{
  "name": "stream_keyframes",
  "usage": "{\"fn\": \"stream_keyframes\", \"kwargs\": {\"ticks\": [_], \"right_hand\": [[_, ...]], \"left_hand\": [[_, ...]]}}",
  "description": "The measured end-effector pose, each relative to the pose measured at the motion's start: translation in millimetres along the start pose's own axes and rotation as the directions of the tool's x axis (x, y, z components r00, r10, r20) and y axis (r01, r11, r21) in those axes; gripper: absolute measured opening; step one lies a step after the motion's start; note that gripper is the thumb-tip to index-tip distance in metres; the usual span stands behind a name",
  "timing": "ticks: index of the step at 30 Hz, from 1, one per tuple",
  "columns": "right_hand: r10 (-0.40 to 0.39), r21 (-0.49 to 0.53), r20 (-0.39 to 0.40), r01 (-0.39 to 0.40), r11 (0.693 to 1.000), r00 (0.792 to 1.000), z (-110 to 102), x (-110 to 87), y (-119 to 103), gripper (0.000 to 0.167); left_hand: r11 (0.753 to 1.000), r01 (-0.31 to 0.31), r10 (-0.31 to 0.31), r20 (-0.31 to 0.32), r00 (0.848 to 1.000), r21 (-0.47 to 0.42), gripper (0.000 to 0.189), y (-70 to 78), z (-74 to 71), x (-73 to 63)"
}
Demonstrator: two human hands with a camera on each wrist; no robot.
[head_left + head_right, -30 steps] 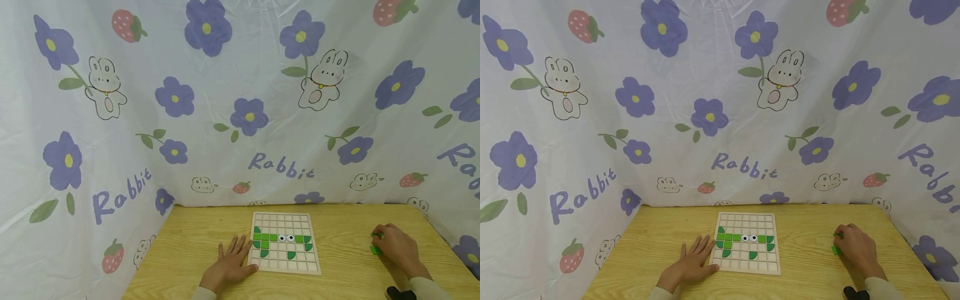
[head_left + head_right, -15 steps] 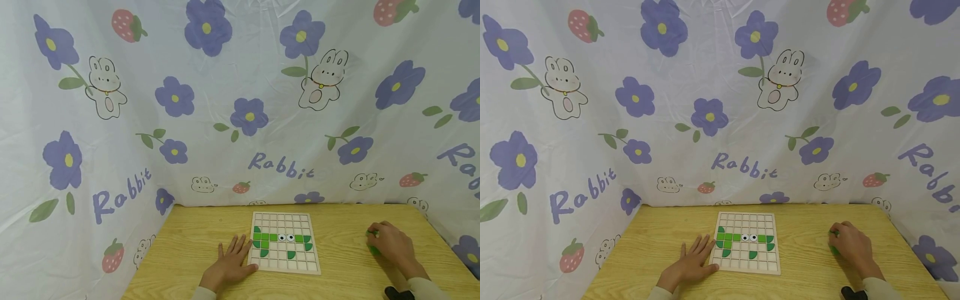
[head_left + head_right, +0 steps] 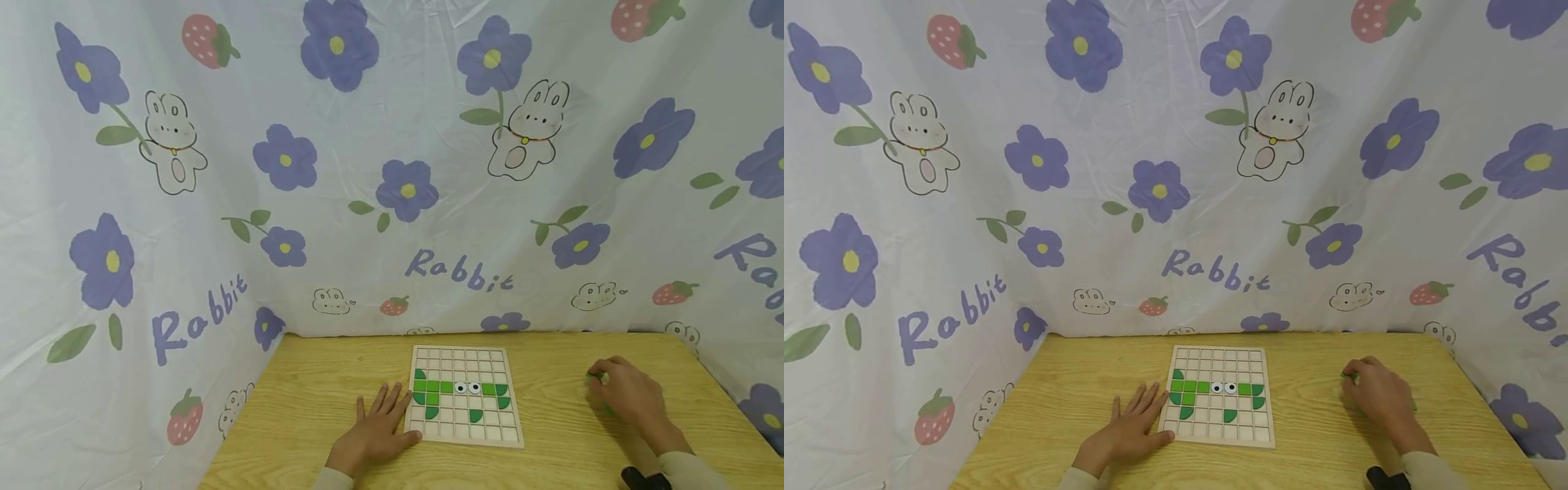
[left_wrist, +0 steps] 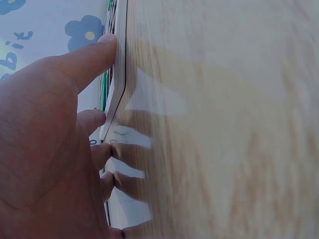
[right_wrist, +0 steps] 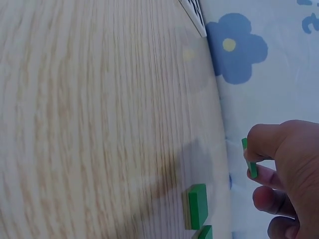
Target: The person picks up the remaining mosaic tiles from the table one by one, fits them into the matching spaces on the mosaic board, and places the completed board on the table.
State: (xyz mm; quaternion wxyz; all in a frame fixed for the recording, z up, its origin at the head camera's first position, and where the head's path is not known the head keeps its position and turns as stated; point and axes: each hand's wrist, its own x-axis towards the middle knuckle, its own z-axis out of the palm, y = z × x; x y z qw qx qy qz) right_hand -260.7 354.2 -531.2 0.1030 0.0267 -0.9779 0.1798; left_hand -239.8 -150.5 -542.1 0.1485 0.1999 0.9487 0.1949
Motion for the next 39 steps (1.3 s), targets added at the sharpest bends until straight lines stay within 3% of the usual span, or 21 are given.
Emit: {"fn": "stream_keyframes", "kwargs": {"ticks": [16,39], "right_hand": [[-0.081,0.003,-0.045,0.082,0.997,0.996,4.9,0.6,-30.4,0.006],[-0.247,-0.007,-0.119,0.248,0.969,0.962,14.9,-0.2,-79.7,0.006]], "left_hand": [[1.0,0.005,-0.005,0.004,1.0,-0.006,0.085,-0.7,1.1,0.5],[1.0,0.003,-0.003,0.009,1.0,0.005,0.085,3.7,-4.0,-1.6]]}}
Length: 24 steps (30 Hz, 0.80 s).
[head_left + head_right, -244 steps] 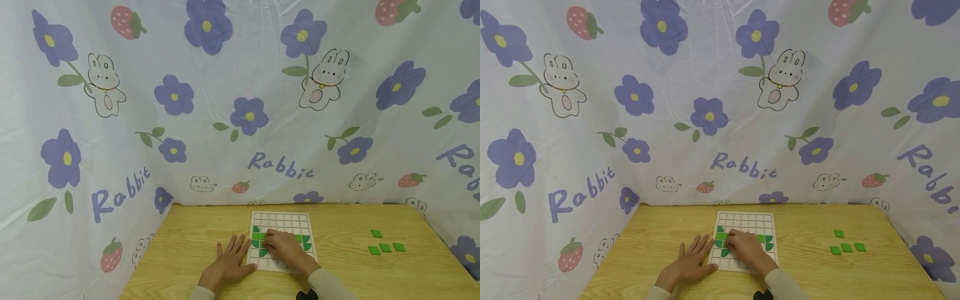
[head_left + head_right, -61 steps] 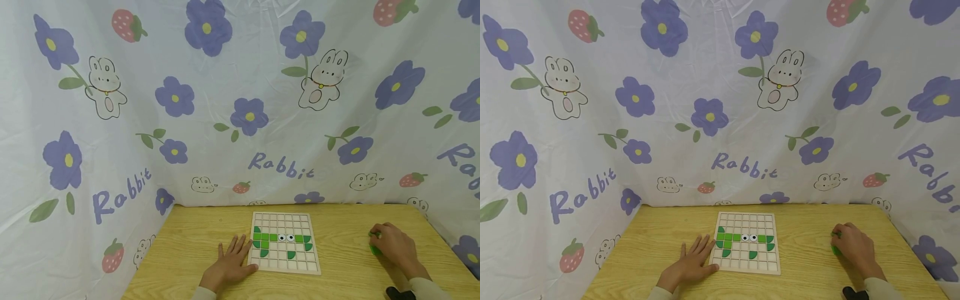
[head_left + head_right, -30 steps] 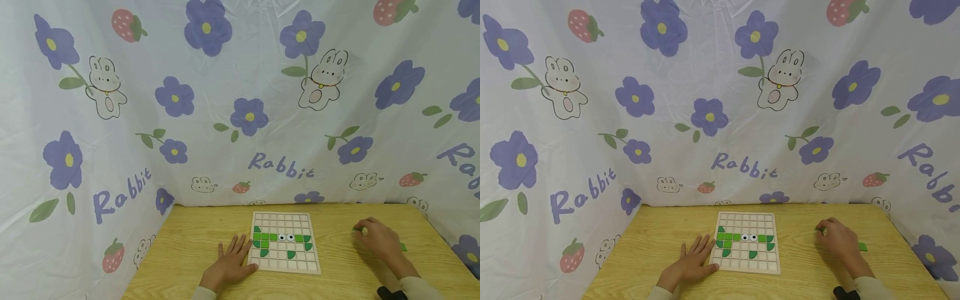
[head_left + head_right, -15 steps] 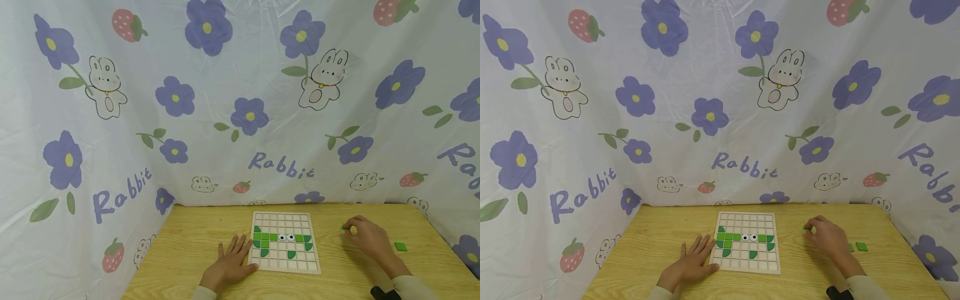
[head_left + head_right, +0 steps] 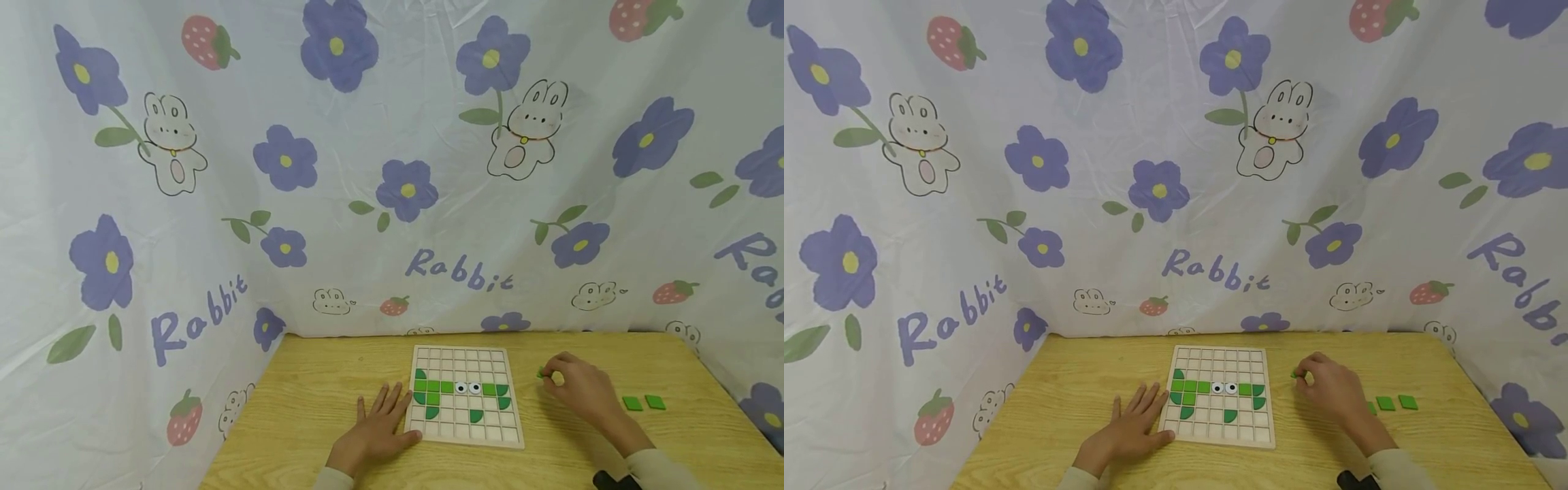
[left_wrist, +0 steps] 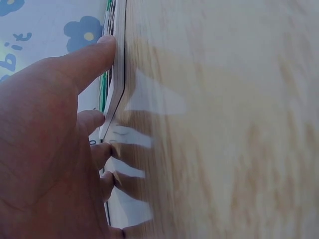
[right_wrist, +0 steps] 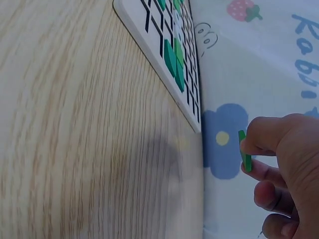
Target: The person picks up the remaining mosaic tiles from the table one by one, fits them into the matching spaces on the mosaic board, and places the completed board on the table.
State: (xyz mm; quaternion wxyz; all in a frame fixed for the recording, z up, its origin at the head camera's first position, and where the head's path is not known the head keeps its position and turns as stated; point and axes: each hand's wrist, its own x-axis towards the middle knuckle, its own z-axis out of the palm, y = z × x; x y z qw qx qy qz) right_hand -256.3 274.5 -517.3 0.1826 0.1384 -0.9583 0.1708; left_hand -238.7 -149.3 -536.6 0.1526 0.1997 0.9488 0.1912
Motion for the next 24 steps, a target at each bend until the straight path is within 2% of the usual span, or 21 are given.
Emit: {"fn": "stream_keyframes", "kwargs": {"ticks": [14,21,24], "right_hand": [[-0.078,0.026,-0.055,0.079,0.997,0.995,16.1,10.7,-27.5,0.011],[-0.077,0.067,-0.019,0.078,0.995,0.997,26.0,17.0,-46.8,0.011],[-0.1,0.083,-0.012,0.101,0.991,0.995,30.4,19.4,-55.6,0.011]], "left_hand": [[1.0,0.008,-0.008,-0.003,1.0,0.003,0.087,-2.5,3.8,2.4],[1.0,0.005,-0.005,-0.006,1.0,-0.002,0.087,-1.5,3.9,2.0],[1.0,0.006,-0.006,-0.004,1.0,-0.004,0.087,-1.4,4.2,2.0]]}}
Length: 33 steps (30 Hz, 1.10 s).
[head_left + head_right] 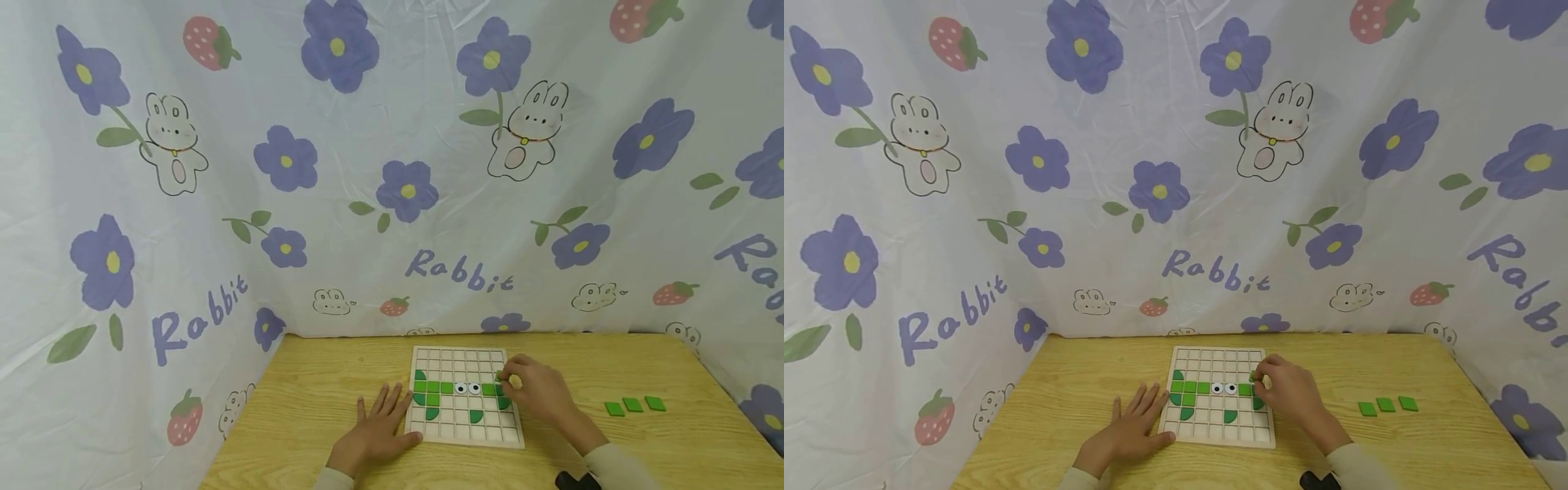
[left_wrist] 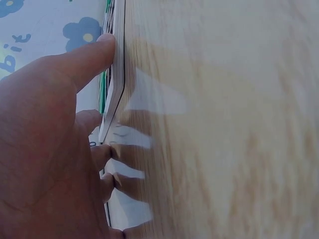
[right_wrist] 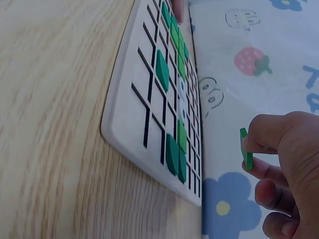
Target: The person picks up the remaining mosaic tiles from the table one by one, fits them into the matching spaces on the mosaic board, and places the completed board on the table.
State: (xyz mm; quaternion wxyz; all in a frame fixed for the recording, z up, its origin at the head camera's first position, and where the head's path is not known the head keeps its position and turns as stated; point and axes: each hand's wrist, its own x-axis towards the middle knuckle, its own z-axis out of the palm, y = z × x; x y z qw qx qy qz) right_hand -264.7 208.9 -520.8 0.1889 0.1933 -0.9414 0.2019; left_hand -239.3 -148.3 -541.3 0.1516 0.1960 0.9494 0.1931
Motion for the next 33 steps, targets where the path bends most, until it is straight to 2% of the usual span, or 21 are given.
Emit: {"fn": "stream_keyframes", "kwargs": {"ticks": [7,13,22,33], "right_hand": [[-0.086,0.028,-0.013,0.086,0.996,0.996,11.1,4.9,-14.9,0.01],[-0.094,0.042,0.006,0.093,0.995,0.996,15.2,9.6,-25.4,0.011],[-0.128,0.045,-0.018,0.128,0.991,0.992,25.9,13.5,-34.0,0.012],[-0.127,0.087,0.03,0.124,0.988,0.991,37.3,15.9,-46.8,0.009]], "left_hand": [[1.0,-0.002,0.002,0.002,1.0,0.005,0.086,-0.3,0.2,0.2],[1.0,-0.004,0.004,0.0,1.0,0.013,0.086,0.7,-0.7,-0.4],[1.0,-0.009,0.009,-0.005,1.0,0.016,0.086,-0.8,1.0,-0.4],[1.0,-0.007,0.007,-0.004,1.0,0.03,0.086,-0.5,0.5,-0.3]]}}
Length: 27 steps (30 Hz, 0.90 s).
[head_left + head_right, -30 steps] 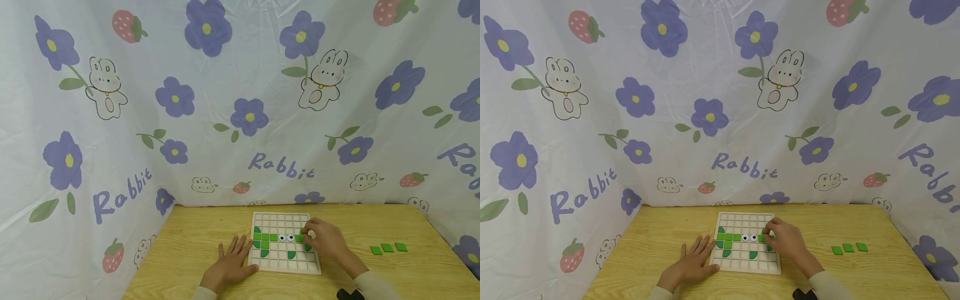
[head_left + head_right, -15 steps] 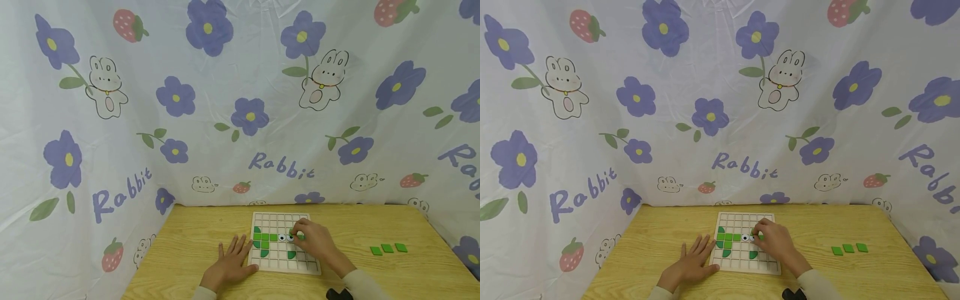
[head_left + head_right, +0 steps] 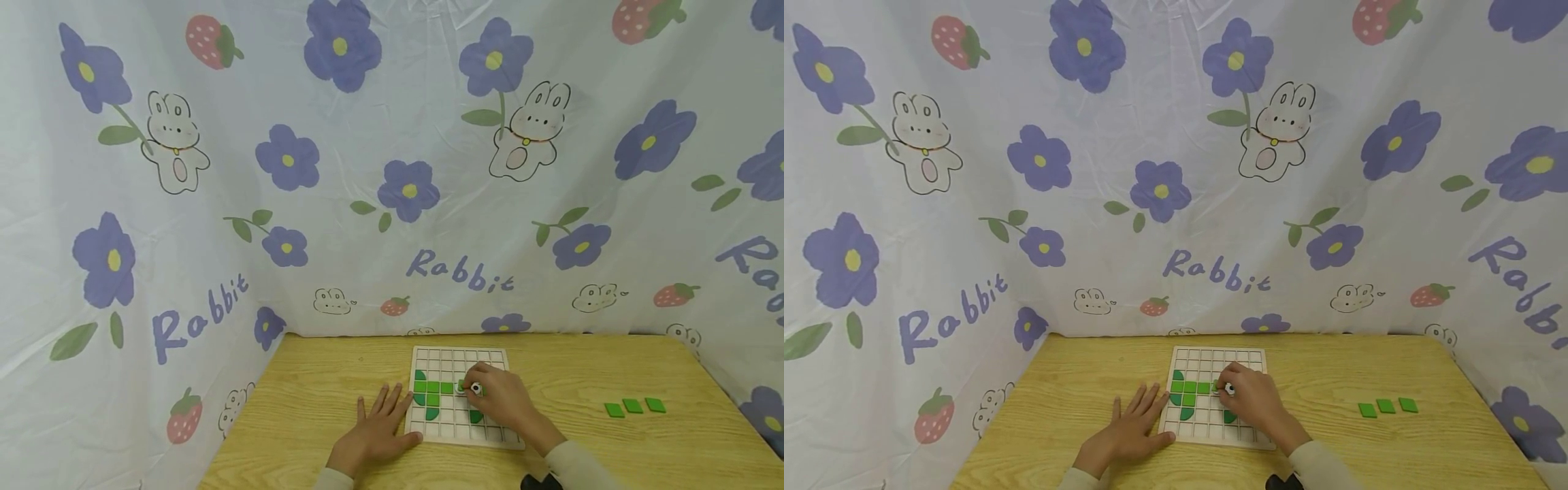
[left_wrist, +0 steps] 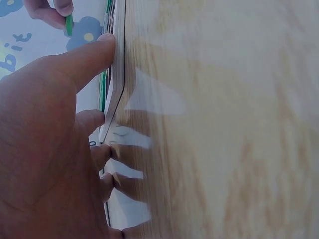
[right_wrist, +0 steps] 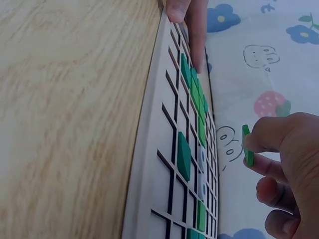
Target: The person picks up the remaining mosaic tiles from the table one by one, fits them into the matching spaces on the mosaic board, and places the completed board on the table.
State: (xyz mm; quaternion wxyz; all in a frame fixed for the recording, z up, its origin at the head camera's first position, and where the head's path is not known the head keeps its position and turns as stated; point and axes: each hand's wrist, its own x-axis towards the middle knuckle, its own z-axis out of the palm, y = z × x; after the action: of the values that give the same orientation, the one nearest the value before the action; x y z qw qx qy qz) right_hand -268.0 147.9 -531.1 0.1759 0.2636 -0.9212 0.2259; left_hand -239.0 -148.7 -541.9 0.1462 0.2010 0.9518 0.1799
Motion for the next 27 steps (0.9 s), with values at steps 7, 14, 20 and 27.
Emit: {"fn": "stream_keyframes", "kwargs": {"ticks": [7,14,20,27], "right_hand": [[-0.038,0.005,-0.015,0.039,0.999,0.999,11.4,0.9,-3.2,0.01],[-0.009,0.013,0.045,0.009,1.0,0.999,20.7,3.0,-7.2,0.008],[0.005,0.006,0.071,-0.006,1.0,0.997,29.5,3.7,-8.7,0.007],[-0.013,-0.005,0.072,0.013,1.0,0.997,36.5,4.5,-10.2,0.006]], "left_hand": [[1.0,0.008,-0.008,-0.004,1.0,-0.006,0.086,-0.2,0.7,-0.4],[1.0,0.009,-0.009,-0.003,1.0,-0.011,0.086,1.1,-0.3,-1.0],[1.0,0.006,-0.006,0.002,1.0,-0.006,0.087,0.1,-0.2,0.1],[1.0,0.0,0.0,0.0,1.0,-0.004,0.086,-1.2,0.4,0.8]]}}
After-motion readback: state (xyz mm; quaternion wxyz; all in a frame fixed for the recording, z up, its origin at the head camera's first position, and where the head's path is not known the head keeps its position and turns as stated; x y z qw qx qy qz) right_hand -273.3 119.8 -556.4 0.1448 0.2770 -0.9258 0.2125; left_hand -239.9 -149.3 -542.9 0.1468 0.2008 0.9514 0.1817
